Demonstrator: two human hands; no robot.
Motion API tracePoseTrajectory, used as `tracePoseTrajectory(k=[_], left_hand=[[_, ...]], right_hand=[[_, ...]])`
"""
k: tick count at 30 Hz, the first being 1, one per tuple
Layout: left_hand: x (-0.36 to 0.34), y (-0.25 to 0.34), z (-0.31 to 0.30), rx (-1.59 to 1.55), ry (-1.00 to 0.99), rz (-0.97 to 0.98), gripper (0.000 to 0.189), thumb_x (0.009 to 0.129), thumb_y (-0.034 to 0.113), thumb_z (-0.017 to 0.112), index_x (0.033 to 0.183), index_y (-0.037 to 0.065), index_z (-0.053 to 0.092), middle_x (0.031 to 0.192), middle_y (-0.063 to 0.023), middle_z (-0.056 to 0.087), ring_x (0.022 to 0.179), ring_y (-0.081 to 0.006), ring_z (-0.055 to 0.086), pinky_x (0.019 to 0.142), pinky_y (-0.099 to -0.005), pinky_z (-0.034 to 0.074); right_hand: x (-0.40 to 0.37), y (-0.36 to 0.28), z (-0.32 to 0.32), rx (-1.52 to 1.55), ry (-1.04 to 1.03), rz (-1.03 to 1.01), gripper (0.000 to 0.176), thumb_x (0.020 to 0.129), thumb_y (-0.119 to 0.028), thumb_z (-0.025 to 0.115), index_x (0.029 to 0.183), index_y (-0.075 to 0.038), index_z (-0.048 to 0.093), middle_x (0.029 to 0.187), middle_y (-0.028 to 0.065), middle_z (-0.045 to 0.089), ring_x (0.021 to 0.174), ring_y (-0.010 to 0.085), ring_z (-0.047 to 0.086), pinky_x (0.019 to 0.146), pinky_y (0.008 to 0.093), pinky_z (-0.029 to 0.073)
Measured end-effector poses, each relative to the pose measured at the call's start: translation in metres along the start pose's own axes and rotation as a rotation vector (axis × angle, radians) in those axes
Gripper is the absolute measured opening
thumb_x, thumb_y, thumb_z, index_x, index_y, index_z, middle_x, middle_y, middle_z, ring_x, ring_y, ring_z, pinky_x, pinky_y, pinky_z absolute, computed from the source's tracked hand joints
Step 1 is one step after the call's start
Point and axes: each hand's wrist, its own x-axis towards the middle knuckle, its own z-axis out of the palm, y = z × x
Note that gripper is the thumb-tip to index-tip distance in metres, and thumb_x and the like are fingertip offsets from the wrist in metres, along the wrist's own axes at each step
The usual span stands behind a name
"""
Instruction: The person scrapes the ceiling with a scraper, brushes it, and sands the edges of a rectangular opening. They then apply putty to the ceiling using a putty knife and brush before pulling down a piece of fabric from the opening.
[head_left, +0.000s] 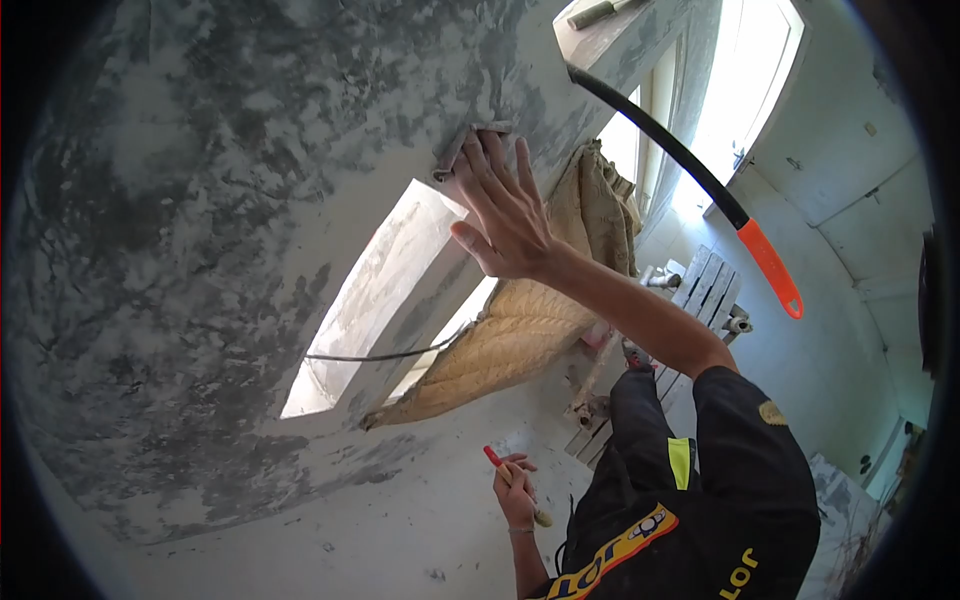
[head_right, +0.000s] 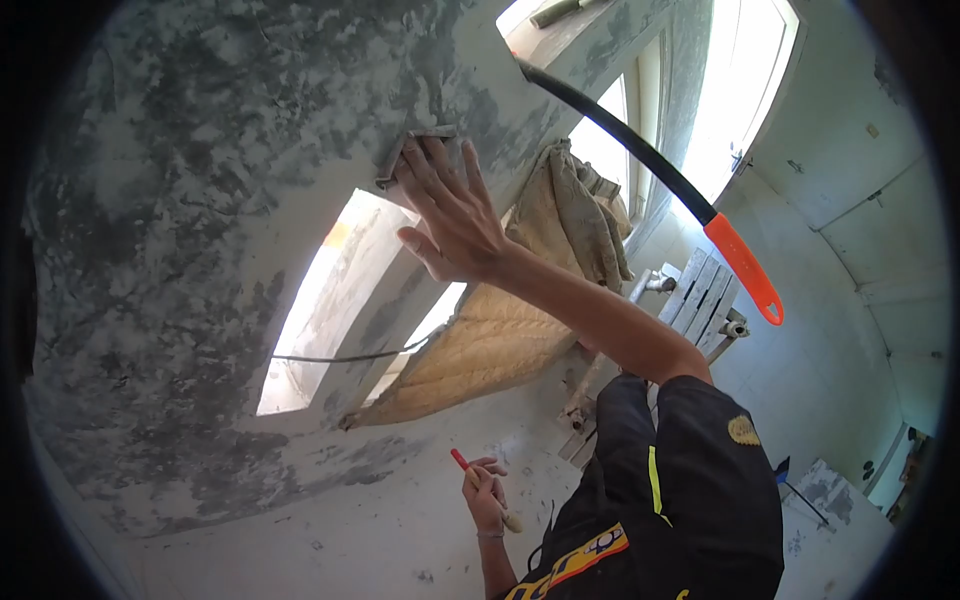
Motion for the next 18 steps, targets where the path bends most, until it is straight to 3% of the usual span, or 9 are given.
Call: tracePoseTrajectory(k=[4,10,11,14,18], left_hand=[[0.001,-0.001,-0.002,0.005,-0.029,0.018,0.023,0.103,0.018,0.042,0.106,0.001,0.055,0.082,-0.0079,0.062,0.041,-0.0030,0.039,0.036,-0.0181,0.032],[0.003,0.000,0.000,-0.035,0.011,0.012,0.022,0.102,0.016,0.044,0.106,-0.001,0.057,0.082,-0.0065,0.062,0.043,-0.0017,0.038,0.039,-0.0177,0.031],[0.001,-0.001,-0.003,-0.023,-0.005,0.007,0.022,0.102,0.017,0.044,0.106,-0.001,0.057,0.082,-0.0064,0.063,0.044,-0.0017,0.038,0.039,-0.0177,0.031],[0.000,0.001,-0.006,-0.012,-0.021,0.034,0.023,0.103,0.018,0.043,0.107,0.000,0.056,0.082,-0.0068,0.062,0.043,-0.0023,0.039,0.038,-0.0178,0.032],[0.003,-0.003,-0.005,-0.023,-0.019,0.027,0.024,0.104,0.020,0.042,0.108,0.000,0.055,0.083,-0.0076,0.062,0.043,-0.0028,0.039,0.037,-0.0180,0.032]], right_hand=[[-0.048,0.019,0.000,-0.089,-0.248,0.076,0.071,0.087,-0.033,0.062,0.147,-0.006,0.033,0.157,0.0210,0.024,0.146,0.0410,0.018,0.115,0.0644,0.004],[0.001,0.004,0.006,-0.005,0.020,-0.019,0.076,0.084,-0.030,0.067,0.148,-0.007,0.033,0.157,0.0181,0.025,0.147,0.0373,0.019,0.116,0.0627,0.004],[-0.012,0.007,0.007,0.002,0.017,-0.010,0.076,0.084,-0.030,0.067,0.148,-0.007,0.033,0.157,0.0181,0.025,0.147,0.0373,0.019,0.116,0.0627,0.004],[-0.048,0.032,0.000,-0.103,-0.254,0.006,0.077,0.086,-0.032,0.064,0.150,-0.007,0.028,0.158,0.0194,0.021,0.148,0.0376,0.015,0.115,0.0654,0.003],[-0.002,0.001,-0.009,-0.048,-0.085,-0.035,0.077,0.086,-0.030,0.064,0.150,-0.006,0.027,0.159,0.0181,0.019,0.148,0.0337,0.015,0.115,0.0649,0.002]])
